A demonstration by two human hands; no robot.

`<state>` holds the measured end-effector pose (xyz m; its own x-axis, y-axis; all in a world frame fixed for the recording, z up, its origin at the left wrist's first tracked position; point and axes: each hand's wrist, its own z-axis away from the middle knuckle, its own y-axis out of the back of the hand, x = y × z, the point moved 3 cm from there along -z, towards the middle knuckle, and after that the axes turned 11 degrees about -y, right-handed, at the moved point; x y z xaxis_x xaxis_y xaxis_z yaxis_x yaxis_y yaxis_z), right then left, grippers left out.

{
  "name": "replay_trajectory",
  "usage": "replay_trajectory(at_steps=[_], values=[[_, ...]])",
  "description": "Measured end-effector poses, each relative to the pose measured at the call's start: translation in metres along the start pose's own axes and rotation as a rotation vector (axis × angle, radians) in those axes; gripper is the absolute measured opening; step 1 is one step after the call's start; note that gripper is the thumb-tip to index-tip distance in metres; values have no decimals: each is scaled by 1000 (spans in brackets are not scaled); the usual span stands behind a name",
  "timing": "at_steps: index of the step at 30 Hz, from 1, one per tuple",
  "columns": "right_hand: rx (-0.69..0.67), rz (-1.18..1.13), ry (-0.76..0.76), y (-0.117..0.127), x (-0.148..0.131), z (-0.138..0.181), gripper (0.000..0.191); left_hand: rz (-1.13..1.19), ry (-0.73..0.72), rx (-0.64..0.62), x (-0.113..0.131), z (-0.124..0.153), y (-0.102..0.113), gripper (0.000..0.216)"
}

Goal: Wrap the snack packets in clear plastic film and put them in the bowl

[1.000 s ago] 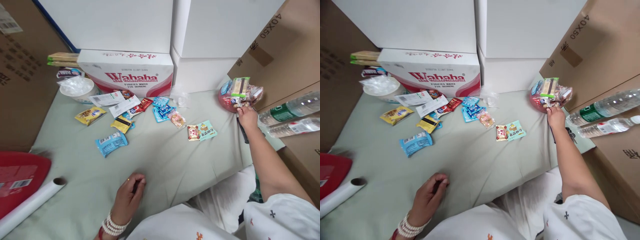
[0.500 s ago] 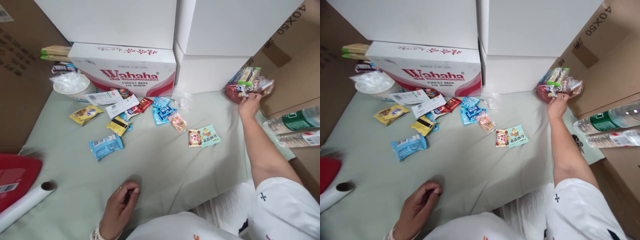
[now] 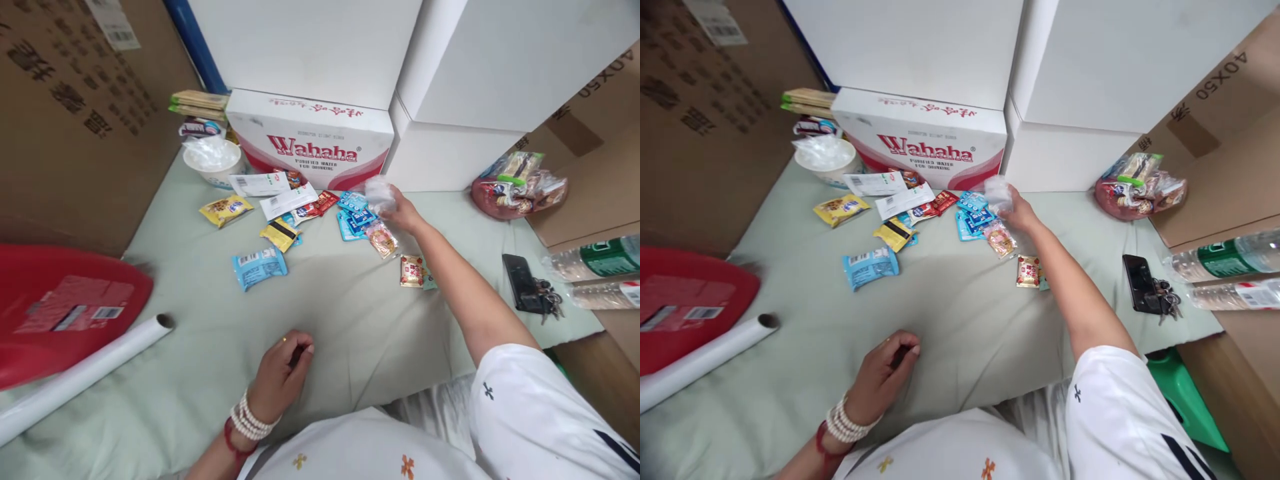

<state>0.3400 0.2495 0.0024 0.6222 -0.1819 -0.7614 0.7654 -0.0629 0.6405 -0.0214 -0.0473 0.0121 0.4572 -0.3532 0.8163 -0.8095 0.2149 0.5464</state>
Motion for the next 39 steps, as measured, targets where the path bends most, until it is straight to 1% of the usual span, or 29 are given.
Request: replay_trajectory(at_steps=[1,3,6,8,9,11,12,13,14,16,17,20,22,23,25,28,30,32,34,35,37,39], values=[[16,4,-19,0,0,4,102,1,2,2,0,0,0,20],[91,-6,-106,7,4,12,103,9,3,10,1,0,0,20],[299,-73,-246,30,14,26,94,44,-25,41,5,-4,1,18],[418,-114,-298,42,15,42,81,104,-69,62,9,-11,3,16],[453,-154,-299,46,12,53,70,146,-88,67,11,-16,3,15],[469,-314,-265,43,0,82,45,248,-93,71,12,-28,2,14],[455,-433,-248,37,-8,101,35,304,-70,69,11,-36,0,14],[413,-558,-233,27,-17,122,32,367,-31,66,8,-43,-3,16],[343,-647,-240,14,-27,143,33,434,18,64,4,-50,-8,19],[194,-758,-318,-18,-45,188,37,564,107,62,-5,-61,-18,28],[144,-799,-363,-35,-52,209,38,599,126,66,-9,-66,-22,32],[30,-851,-467,-83,-69,259,42,610,91,70,-17,-72,-31,43],[-49,-828,-494,-106,-76,277,44,540,52,87,-20,-72,-30,36],[-78,-806,-498,-113,-77,282,45,494,40,98,-22,-71,-29,31],[-94,-755,-493,-116,-78,284,45,414,27,106,-25,-71,-25,27],[-41,-632,-435,-102,-77,271,44,358,20,56,-27,-70,-22,26],[36,-489,-325,-86,-82,253,42,311,7,7,-26,-70,-22,25],[129,-302,-167,-75,-96,229,37,255,-30,-53,-21,-70,-22,25],[172,-110,25,-74,-123,200,32,202,-76,-113,-16,-71,-22,23],[162,-20,133,-79,-140,185,30,178,-97,-143,-13,-71,-22,22],[99,158,348,-101,-180,153,26,128,-122,-191,-9,-71,-23,19],[42,343,508,-132,-220,122,25,78,-132,-236,-8,-71,-25,15]])
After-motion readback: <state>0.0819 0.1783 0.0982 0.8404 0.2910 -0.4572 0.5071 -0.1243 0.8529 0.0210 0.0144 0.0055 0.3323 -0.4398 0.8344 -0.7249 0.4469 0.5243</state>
